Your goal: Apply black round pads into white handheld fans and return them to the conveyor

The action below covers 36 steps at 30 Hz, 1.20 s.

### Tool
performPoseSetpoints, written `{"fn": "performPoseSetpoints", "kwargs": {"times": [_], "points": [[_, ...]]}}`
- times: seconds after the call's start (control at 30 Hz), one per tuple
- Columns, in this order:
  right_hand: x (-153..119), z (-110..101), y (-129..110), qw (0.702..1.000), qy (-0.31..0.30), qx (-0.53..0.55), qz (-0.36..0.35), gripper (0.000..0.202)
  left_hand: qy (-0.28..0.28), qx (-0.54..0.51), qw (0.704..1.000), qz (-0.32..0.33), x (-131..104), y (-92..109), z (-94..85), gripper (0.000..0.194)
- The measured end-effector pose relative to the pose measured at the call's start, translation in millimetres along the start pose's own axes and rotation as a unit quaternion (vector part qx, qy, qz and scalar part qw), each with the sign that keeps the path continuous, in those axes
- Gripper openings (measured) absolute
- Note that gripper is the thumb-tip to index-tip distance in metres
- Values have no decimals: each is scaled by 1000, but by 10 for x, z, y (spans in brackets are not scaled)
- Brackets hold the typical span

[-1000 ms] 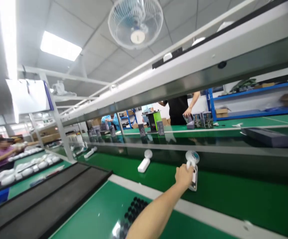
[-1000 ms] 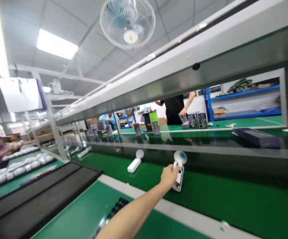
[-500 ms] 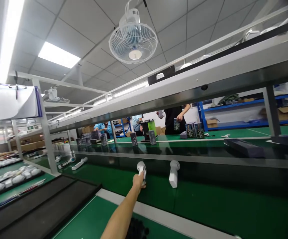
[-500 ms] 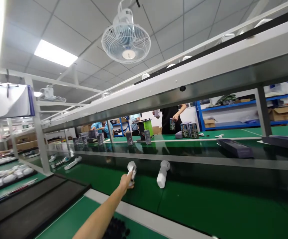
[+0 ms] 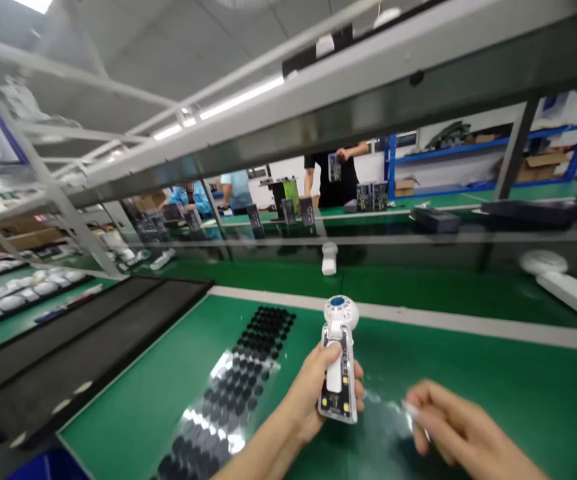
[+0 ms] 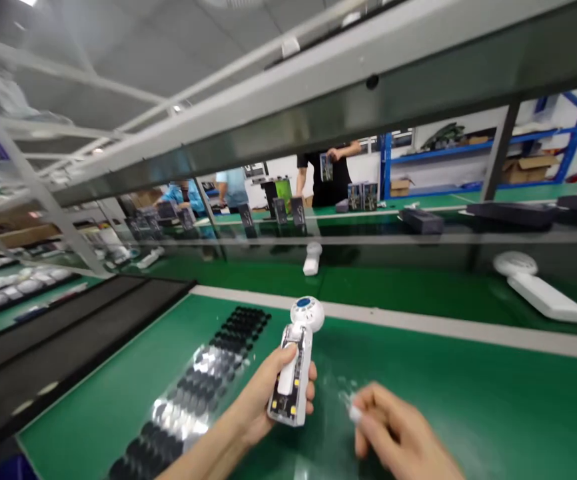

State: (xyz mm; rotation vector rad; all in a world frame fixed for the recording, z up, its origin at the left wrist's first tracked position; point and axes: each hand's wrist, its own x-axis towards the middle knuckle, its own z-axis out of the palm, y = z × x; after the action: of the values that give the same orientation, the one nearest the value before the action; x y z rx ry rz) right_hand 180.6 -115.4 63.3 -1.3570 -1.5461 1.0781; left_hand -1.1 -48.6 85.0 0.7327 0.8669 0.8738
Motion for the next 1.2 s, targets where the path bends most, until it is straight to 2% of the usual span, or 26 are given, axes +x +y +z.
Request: {"fn": "performPoseSetpoints", "kwargs": {"times": [0.1,0.27,0.43,0.6,0.7,0.9,1.03,1.13,1.2], "points": [[57,-78,-158,997,-45,62,23,38,-27,20,999,-32,-74,-178,51,33],[76,-49,-411,994,-64,81,37,32,-77,46,994,-68,-145,-199,83,51],[68,30,-404,992,-57,89,64,35,-116,75,984,-111,-151,-226,70,66],[67,8,-347,988,-85,98,80,33,-145,45,983,-107,-152,-224,81,63],[63,-26,-354,989,-103,73,77,28,-141,67,986,-64,-198,-183,114,50],[74,-57,-362,989,-136,8,66,24,-100,200,975,-12,-284,-157,170,37],[80,-42,-390,986,-152,9,60,27,-110,173,979,-21,-269,-201,191,40],[-7,-101,-411,994,-100,16,42,28,-111,103,988,-19,-213,-91,162,38],[-120,-176,-398,998,-38,7,53,28,-49,50,997,45,-151,68,93,33]]}}
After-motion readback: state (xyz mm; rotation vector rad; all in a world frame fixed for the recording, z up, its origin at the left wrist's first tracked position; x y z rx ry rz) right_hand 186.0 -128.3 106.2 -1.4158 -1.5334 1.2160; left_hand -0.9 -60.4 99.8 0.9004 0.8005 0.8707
